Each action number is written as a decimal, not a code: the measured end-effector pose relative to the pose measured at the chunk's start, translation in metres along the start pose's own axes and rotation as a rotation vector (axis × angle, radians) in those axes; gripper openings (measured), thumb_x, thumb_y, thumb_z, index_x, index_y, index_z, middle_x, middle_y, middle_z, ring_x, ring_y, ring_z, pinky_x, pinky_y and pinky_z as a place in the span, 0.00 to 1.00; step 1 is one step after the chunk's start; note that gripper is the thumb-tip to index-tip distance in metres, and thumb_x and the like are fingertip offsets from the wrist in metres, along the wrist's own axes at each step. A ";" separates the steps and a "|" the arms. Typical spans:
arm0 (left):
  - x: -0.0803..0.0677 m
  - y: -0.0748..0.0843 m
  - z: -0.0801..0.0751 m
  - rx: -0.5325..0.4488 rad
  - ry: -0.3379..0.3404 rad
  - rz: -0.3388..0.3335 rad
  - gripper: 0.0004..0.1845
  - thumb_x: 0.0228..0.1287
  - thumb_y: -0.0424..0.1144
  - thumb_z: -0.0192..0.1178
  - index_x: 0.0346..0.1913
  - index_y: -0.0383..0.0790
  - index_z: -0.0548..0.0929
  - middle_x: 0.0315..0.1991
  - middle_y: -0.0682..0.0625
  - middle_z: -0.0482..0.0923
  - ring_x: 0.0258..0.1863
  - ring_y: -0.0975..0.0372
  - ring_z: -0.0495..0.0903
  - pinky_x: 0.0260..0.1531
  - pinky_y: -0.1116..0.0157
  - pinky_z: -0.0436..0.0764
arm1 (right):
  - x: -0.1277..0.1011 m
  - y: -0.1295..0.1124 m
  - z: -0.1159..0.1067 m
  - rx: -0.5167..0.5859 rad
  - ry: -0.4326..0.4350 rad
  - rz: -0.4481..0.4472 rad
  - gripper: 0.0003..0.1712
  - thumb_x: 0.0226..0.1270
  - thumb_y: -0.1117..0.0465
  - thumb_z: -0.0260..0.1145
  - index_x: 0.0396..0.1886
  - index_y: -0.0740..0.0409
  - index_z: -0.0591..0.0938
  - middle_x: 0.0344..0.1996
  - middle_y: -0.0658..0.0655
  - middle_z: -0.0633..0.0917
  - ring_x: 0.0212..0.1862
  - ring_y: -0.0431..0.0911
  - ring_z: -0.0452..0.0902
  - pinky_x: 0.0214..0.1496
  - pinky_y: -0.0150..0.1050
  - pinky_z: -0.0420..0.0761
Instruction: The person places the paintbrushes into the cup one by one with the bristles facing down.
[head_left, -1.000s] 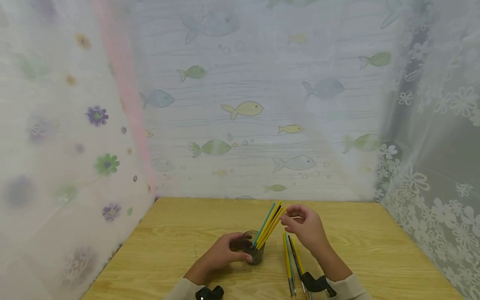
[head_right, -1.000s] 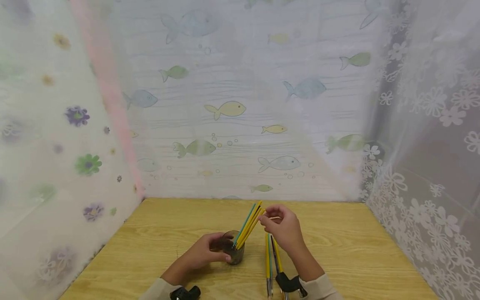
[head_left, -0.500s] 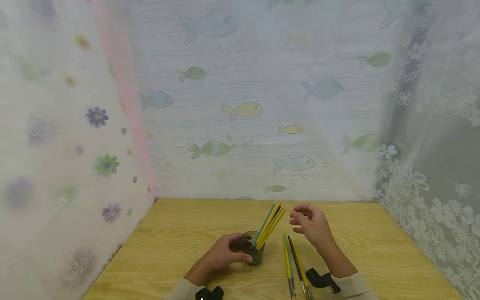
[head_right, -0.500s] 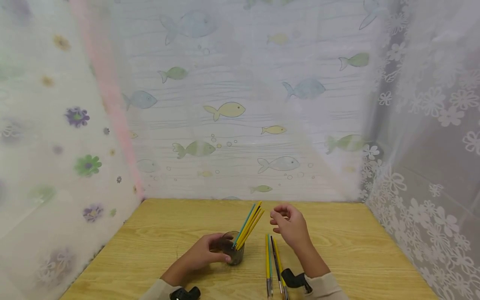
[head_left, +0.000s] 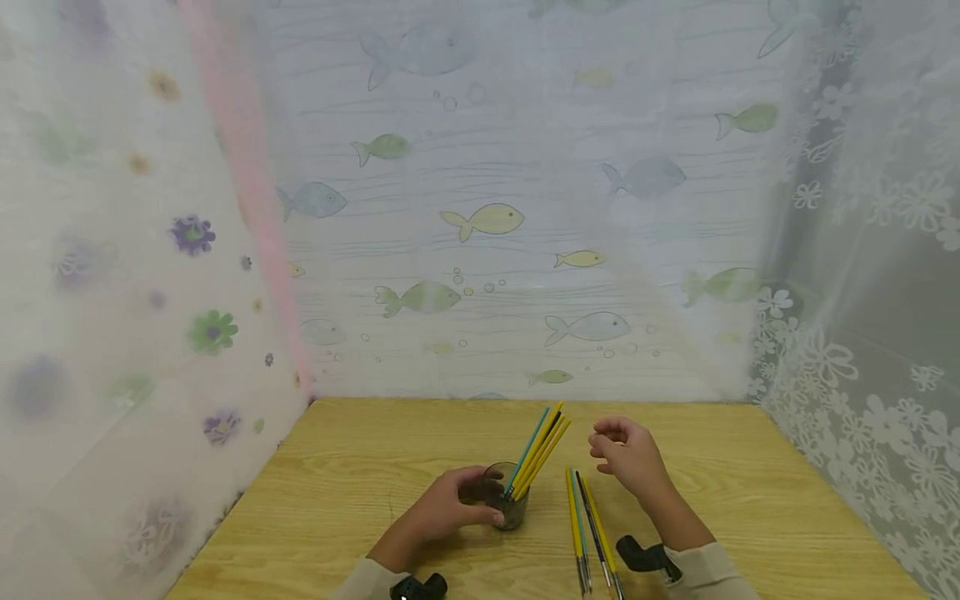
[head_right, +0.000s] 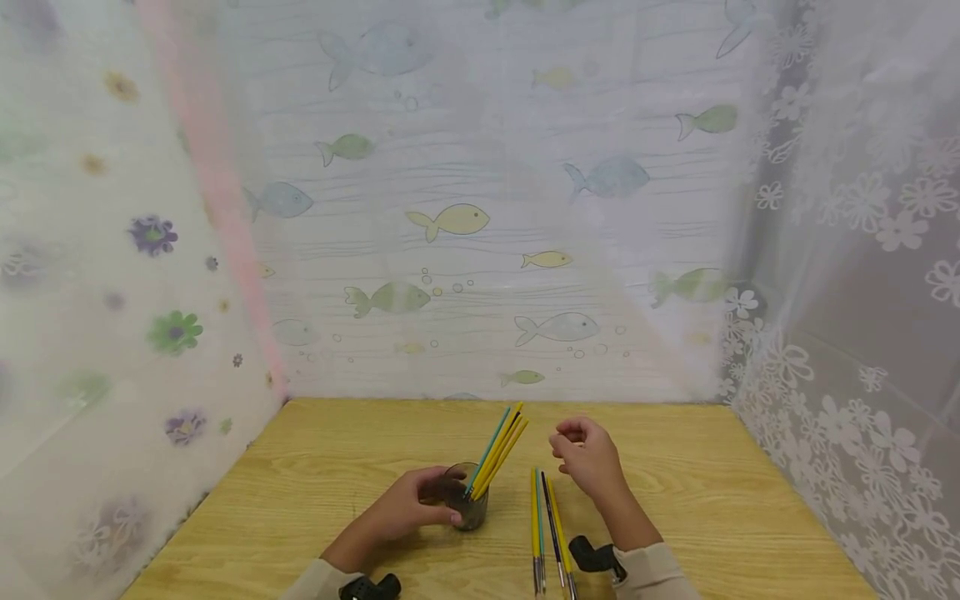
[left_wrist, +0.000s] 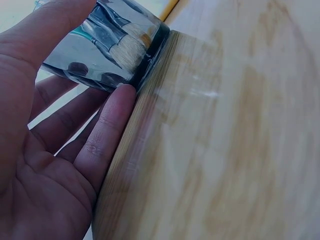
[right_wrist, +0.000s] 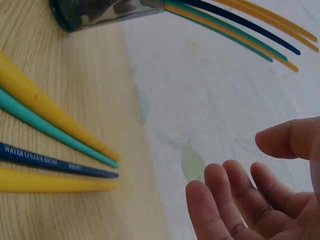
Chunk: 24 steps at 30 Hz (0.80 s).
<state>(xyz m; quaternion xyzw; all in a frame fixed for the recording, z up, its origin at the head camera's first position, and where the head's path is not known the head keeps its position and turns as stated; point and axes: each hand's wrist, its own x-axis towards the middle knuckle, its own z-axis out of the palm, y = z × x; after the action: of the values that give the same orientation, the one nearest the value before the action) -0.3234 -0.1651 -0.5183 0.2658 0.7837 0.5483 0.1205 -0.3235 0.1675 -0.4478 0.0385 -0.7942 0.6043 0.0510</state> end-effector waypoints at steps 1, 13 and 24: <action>0.000 0.000 0.000 0.003 0.001 0.001 0.32 0.66 0.49 0.73 0.71 0.48 0.78 0.60 0.56 0.84 0.60 0.62 0.83 0.59 0.68 0.80 | 0.000 0.001 -0.001 -0.015 -0.002 0.005 0.19 0.76 0.58 0.66 0.59 0.64 0.79 0.50 0.64 0.84 0.48 0.55 0.86 0.45 0.47 0.89; 0.000 0.001 0.000 0.008 -0.005 0.005 0.31 0.66 0.48 0.73 0.70 0.47 0.78 0.60 0.56 0.85 0.59 0.62 0.83 0.59 0.68 0.79 | 0.004 0.024 -0.005 -0.285 -0.037 0.066 0.26 0.70 0.57 0.70 0.60 0.70 0.78 0.50 0.66 0.85 0.40 0.51 0.85 0.38 0.44 0.85; 0.001 0.001 -0.001 0.006 -0.006 0.015 0.31 0.67 0.48 0.72 0.70 0.45 0.78 0.58 0.55 0.85 0.58 0.61 0.84 0.59 0.68 0.80 | 0.005 0.033 -0.006 -0.318 -0.115 0.154 0.27 0.67 0.63 0.72 0.59 0.75 0.75 0.47 0.69 0.84 0.35 0.50 0.85 0.36 0.45 0.86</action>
<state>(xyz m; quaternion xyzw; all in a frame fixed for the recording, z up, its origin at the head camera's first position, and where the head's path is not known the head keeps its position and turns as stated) -0.3243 -0.1646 -0.5169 0.2736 0.7830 0.5461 0.1178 -0.3321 0.1822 -0.4772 0.0036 -0.8820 0.4699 -0.0356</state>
